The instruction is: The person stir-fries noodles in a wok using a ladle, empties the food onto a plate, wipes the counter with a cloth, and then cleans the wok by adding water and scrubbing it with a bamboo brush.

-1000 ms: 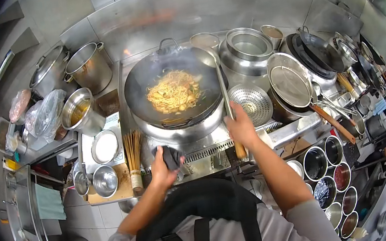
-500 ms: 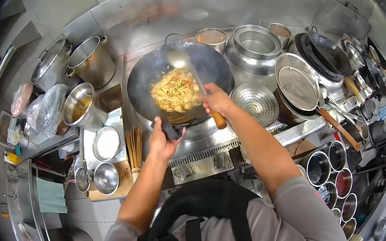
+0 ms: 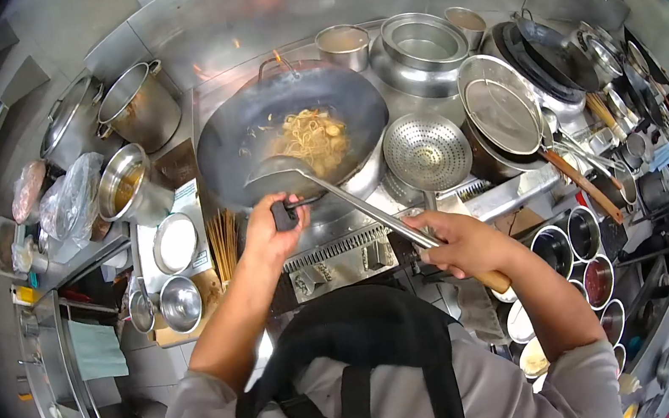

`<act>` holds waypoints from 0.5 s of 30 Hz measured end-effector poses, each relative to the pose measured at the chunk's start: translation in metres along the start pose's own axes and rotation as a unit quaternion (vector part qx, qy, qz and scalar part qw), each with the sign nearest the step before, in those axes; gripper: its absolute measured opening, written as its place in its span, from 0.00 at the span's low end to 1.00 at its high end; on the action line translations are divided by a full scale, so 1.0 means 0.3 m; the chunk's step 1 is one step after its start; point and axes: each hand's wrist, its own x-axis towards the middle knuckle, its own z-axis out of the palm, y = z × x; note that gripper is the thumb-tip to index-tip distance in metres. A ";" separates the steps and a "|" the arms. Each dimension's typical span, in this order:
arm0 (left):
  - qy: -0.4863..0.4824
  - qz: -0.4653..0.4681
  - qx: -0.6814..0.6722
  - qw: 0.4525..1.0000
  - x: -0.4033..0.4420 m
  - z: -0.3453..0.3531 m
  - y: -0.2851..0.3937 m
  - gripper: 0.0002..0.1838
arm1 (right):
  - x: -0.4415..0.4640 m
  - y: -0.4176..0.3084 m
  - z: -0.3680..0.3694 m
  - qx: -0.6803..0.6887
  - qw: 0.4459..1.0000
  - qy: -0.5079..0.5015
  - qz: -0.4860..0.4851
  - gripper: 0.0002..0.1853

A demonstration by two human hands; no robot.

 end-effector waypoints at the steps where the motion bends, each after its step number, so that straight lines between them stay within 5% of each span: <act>1: 0.010 0.000 -0.009 1.000 0.021 0.010 0.010 0.07 | 0.026 0.009 0.003 0.003 1.000 0.004 0.000 0.32; 6: -0.059 0.041 0.021 0.997 0.046 -0.207 -0.080 0.11 | 0.277 0.069 0.061 -0.089 0.984 0.151 -0.043 0.33; 10: -0.025 0.045 0.081 0.995 -0.183 -0.344 -0.175 0.07 | 0.187 0.054 0.093 -0.130 0.977 0.146 -0.088 0.32; 15: -0.040 -0.005 -0.018 0.999 -0.091 -0.104 -0.010 0.07 | 0.035 0.008 0.039 -0.034 0.998 0.050 -0.029 0.33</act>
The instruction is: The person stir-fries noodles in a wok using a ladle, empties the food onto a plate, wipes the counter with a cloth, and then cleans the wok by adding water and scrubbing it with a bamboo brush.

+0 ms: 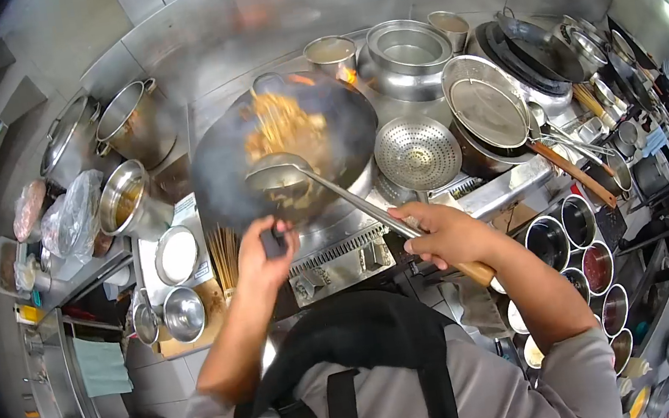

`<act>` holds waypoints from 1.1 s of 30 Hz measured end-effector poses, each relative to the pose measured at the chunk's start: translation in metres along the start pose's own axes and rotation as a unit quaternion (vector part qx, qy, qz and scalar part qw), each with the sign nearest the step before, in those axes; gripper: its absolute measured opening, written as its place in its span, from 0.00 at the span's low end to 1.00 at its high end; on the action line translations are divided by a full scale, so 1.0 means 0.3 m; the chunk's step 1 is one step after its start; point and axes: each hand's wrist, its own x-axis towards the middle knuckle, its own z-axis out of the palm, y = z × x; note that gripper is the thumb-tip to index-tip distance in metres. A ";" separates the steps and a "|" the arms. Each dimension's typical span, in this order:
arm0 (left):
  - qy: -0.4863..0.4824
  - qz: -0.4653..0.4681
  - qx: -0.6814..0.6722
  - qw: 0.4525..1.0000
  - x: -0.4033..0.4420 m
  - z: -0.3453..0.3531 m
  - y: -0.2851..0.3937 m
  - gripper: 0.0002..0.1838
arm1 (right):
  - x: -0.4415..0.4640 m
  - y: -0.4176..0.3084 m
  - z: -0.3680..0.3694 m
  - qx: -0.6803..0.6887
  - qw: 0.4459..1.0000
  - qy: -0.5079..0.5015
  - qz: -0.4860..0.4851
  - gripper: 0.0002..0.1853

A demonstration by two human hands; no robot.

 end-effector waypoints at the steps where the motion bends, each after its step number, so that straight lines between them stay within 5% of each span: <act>1: -0.011 -0.003 -0.002 1.000 0.055 0.031 0.021 0.08 | 0.006 -0.019 -0.005 -0.020 1.000 -0.004 0.019 0.32; 5: -0.024 0.023 -0.010 0.999 0.145 -0.035 -0.021 0.10 | 0.173 -0.025 0.077 -0.140 0.987 0.081 0.012 0.32; 7: -0.015 0.007 -0.002 1.000 0.076 -0.151 -0.088 0.11 | 0.236 0.027 0.095 -0.159 0.973 0.135 -0.103 0.32; 10: 0.008 0.043 0.093 0.995 -0.146 -0.182 -0.161 0.09 | 0.092 -0.006 0.063 -0.118 0.988 0.077 -0.056 0.32; 13: 0.015 0.035 -0.008 0.999 -0.163 0.002 -0.067 0.08 | -0.012 0.002 -0.012 -0.010 1.000 0.006 -0.005 0.31; 16: -0.012 0.000 0.012 1.000 0.049 0.058 0.030 0.09 | 0.025 -0.053 0.001 -0.065 0.998 0.006 0.011 0.30; 20: 0.004 0.091 0.040 0.995 0.091 -0.065 -0.046 0.08 | 0.267 0.032 0.072 -0.130 0.983 0.107 -0.069 0.31; 22: 0.045 -0.026 0.015 0.999 0.011 -0.199 -0.096 0.08 | 0.228 0.032 0.108 -0.087 0.987 0.120 -0.065 0.31; 24: -0.013 0.021 0.060 0.998 -0.133 -0.167 -0.138 0.09 | 0.197 0.151 0.139 -0.145 0.956 0.175 -0.187 0.32; 26: 0.031 0.025 -0.023 0.999 -0.104 -0.084 -0.090 0.08 | 0.145 0.262 0.160 -0.061 0.972 0.159 -0.164 0.32; 28: -0.093 -0.002 -0.002 0.996 0.082 -0.086 0.004 0.06 | 0.143 0.393 0.201 -0.068 0.966 0.168 -0.182 0.31; 29: -0.054 0.032 0.038 0.997 0.123 -0.033 0.010 0.07 | 0.161 0.453 0.215 -0.077 0.958 0.183 -0.205 0.31; 31: -0.001 0.107 0.018 0.994 0.147 0.070 0.011 0.12 | 0.144 0.411 0.237 -0.136 0.953 0.195 -0.187 0.31; 32: 0.024 0.140 0.012 0.990 0.111 0.117 0.008 0.14 | 0.103 0.374 0.247 -0.106 0.979 0.164 -0.053 0.31; 33: 0.023 0.140 0.012 0.990 0.107 0.113 0.005 0.14 | 0.105 0.381 0.244 -0.107 0.979 0.164 -0.055 0.31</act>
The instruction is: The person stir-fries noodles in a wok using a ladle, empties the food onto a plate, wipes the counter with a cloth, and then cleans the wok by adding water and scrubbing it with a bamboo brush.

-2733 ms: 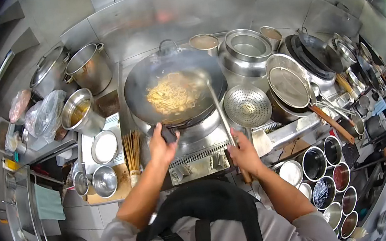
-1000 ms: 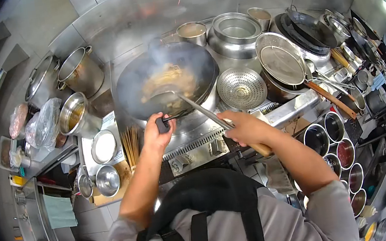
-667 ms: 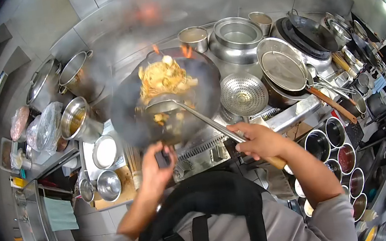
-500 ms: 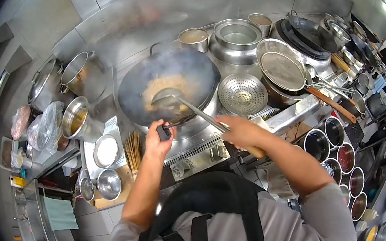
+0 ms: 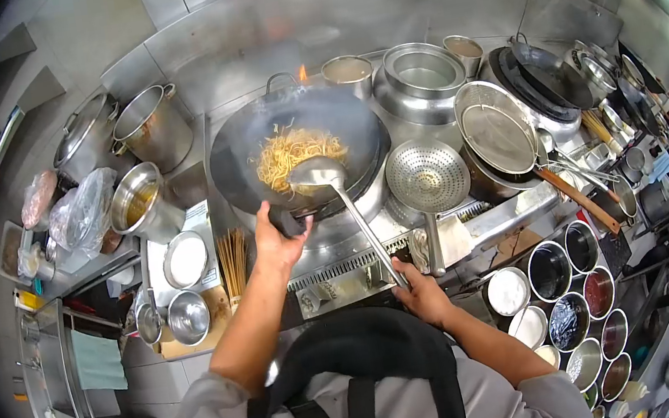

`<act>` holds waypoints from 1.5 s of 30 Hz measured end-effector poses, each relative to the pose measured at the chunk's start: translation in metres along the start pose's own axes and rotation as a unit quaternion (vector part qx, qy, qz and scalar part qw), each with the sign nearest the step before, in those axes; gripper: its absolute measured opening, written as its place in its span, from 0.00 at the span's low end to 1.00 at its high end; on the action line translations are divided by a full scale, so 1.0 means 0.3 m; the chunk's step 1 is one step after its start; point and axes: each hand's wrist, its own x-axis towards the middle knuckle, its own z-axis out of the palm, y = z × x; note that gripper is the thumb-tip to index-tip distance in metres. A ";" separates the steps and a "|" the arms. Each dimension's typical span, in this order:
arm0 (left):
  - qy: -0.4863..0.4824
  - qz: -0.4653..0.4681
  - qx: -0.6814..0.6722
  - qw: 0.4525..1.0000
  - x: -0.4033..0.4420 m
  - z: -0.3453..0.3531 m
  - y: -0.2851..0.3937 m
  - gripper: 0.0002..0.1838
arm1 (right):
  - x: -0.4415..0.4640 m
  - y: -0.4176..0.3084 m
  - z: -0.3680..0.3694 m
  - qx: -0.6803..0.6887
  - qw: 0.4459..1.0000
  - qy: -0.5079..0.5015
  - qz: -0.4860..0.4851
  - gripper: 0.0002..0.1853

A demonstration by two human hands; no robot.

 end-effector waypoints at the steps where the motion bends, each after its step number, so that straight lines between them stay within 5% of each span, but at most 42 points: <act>1: -0.035 -0.006 -0.023 0.999 -0.011 -0.011 -0.005 0.17 | -0.001 0.020 0.003 0.010 1.000 0.004 -0.010 0.31; 3: -0.069 -0.017 -0.041 0.997 0.019 -0.031 -0.008 0.21 | -0.001 0.043 0.012 0.024 1.000 0.012 -0.016 0.31; 6: -0.031 -0.193 -0.092 0.976 0.134 -0.063 0.031 0.24 | -0.012 0.028 -0.011 0.075 0.997 0.005 -0.033 0.32; 13: -0.030 -0.158 0.007 0.987 0.019 -0.041 0.024 0.11 | -0.049 -0.267 -0.305 0.074 0.983 -0.137 0.093 0.32; 20: -0.026 -0.157 -0.002 0.987 -0.046 -0.271 -0.066 0.08 | 0.269 -0.239 -0.162 -0.014 0.999 -0.027 -0.032 0.30; 23: -0.012 -0.130 0.067 0.989 -0.281 -0.343 -0.090 0.09 | 0.151 -0.306 -0.192 -0.001 0.998 -0.058 -0.019 0.31; 25: 0.028 -0.119 -0.004 0.993 -0.343 -0.221 -0.040 0.07 | 0.065 -0.298 -0.268 0.032 0.996 -0.080 -0.009 0.31; 27: -0.026 -0.128 -0.026 0.991 -0.261 -0.126 0.013 0.09 | -0.005 -0.322 -0.332 0.097 0.981 -0.155 0.068 0.31; 32: -0.069 -0.127 -0.035 0.989 0.053 -0.100 -0.006 0.06 | 0.101 -0.354 -0.279 0.011 0.992 -0.115 0.047 0.31; 35: -0.027 -0.156 -0.036 0.987 -0.047 -0.228 -0.068 0.07 | 0.207 -0.270 -0.191 -0.014 0.999 -0.032 -0.026 0.31; 39: -0.006 -0.106 0.073 0.992 -0.310 -0.304 -0.072 0.07 | 0.044 -0.323 -0.274 0.012 0.996 -0.082 0.014 0.32; 40: 0.022 -0.170 -0.048 0.984 -0.326 -0.207 -0.030 0.06 | 0.024 -0.303 -0.308 0.065 0.991 -0.112 0.034 0.32; 41: -0.086 -0.102 -0.003 0.991 -0.290 -0.174 -0.012 0.07 | 0.002 -0.289 -0.329 0.119 0.981 -0.143 0.057 0.32; 45: -0.056 -0.150 -0.040 0.986 -0.010 -0.064 0.006 0.09 | 0.057 -0.346 -0.320 0.056 0.987 -0.144 0.054 0.32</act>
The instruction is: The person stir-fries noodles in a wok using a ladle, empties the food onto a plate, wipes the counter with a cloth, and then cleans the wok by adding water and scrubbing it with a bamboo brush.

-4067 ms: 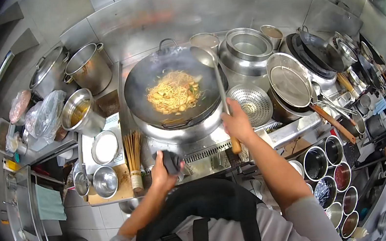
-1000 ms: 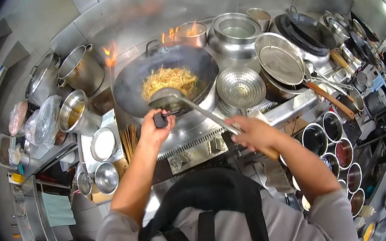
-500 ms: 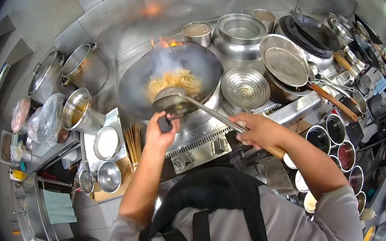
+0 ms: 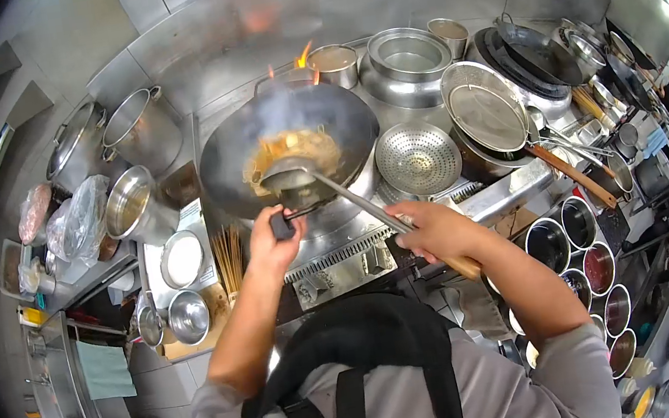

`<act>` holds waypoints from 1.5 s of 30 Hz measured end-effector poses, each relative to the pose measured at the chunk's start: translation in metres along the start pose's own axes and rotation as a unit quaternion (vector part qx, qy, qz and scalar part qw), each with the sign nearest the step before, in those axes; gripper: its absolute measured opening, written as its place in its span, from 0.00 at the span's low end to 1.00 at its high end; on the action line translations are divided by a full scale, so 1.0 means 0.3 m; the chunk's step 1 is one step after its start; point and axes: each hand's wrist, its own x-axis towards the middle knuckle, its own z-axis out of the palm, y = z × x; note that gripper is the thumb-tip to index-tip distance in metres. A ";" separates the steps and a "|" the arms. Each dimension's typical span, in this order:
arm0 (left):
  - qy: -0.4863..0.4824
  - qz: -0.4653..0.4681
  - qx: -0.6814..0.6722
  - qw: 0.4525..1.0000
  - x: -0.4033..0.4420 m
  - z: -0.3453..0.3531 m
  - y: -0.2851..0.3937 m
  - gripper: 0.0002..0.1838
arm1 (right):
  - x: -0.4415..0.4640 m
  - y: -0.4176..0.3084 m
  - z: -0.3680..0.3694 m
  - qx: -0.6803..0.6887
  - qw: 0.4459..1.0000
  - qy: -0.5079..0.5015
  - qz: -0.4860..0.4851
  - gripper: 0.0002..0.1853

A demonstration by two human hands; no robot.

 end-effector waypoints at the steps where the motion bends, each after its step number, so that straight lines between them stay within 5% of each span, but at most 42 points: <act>1: -0.012 0.030 0.017 0.999 0.047 -0.049 -0.008 0.09 | 0.064 0.023 0.013 0.000 1.000 0.014 -0.015 0.32; 6: 0.057 0.003 0.047 0.997 -0.151 -0.285 -0.133 0.07 | 0.129 0.004 0.071 -0.079 0.988 0.109 -0.081 0.31; 8: 0.069 0.015 0.112 0.991 -0.299 -0.224 -0.139 0.07 | 0.028 -0.024 0.047 -0.075 0.995 0.060 -0.036 0.31; 10: 0.069 0.028 0.019 0.997 -0.321 -0.050 -0.102 0.05 | -0.026 0.014 0.005 -0.038 0.999 0.027 -0.028 0.31; 12: -0.020 -0.010 0.031 0.999 -0.187 -0.018 -0.024 0.07 | -0.034 0.013 0.003 -0.006 1.000 -0.002 -0.027 0.31; 16: -0.040 0.043 0.031 0.998 0.039 -0.076 -0.015 0.07 | 0.105 0.008 0.052 -0.045 0.999 0.024 -0.007 0.31; 20: 0.020 -0.004 0.048 0.999 -0.157 -0.281 -0.139 0.07 | 0.113 -0.019 0.078 -0.085 0.989 0.099 -0.071 0.31; 22: 0.040 0.028 0.098 0.994 -0.286 -0.235 -0.144 0.09 | 0.029 -0.031 0.046 -0.081 0.994 0.047 -0.053 0.32; 24: 0.084 -0.008 0.001 0.996 -0.311 -0.076 -0.086 0.10 | -0.027 -0.024 0.024 -0.078 0.996 0.028 -0.040 0.32; 25: 0.029 0.039 0.035 0.998 -0.287 -0.028 -0.050 0.06 | -0.041 -0.020 0.016 -0.037 0.999 0.008 -0.021 0.32; 26: -0.014 -0.034 0.008 0.999 -0.201 -0.025 0.008 0.07 | -0.045 -0.027 0.009 0.003 1.000 -0.008 -0.005 0.32; 28: 0.015 0.035 0.012 0.999 -0.026 -0.009 0.027 0.08 | 0.011 -0.028 0.018 -0.030 1.000 -0.006 -0.007 0.32; 30: -0.030 -0.004 0.006 1.000 0.018 -0.073 0.009 0.08 | 0.087 -0.025 0.051 -0.052 0.998 0.037 -0.010 0.30; 34: 0.026 -0.009 0.101 0.995 -0.201 -0.266 -0.139 0.09 | 0.077 -0.048 0.085 -0.088 0.989 0.089 -0.076 0.31; 37: 0.070 -0.006 0.002 0.998 -0.332 -0.106 -0.113 0.13 | -0.025 -0.038 0.029 -0.028 0.998 0.036 -0.042 0.31; 38: -0.023 -0.009 0.003 1.000 -0.281 -0.089 -0.061 0.14 | -0.047 -0.027 0.025 0.016 1.000 0.006 -0.012 0.31; 39: 0.018 -0.054 -0.035 0.998 -0.207 -0.044 -0.012 0.08 | -0.051 -0.029 0.020 0.015 1.000 0.001 -0.010 0.31; 41: 0.011 0.020 0.035 0.999 -0.093 0.034 0.012 0.09 | -0.011 -0.042 0.032 -0.024 1.000 0.011 -0.007 0.31; 42: -0.006 -0.026 -0.001 1.000 0.043 -0.034 0.047 0.09 | 0.018 -0.044 0.043 -0.060 0.998 0.024 -0.003 0.31; 45: -0.026 0.055 0.054 0.997 0.006 -0.149 -0.052 0.09 | 0.124 -0.026 0.090 -0.085 0.992 0.089 -0.033 0.31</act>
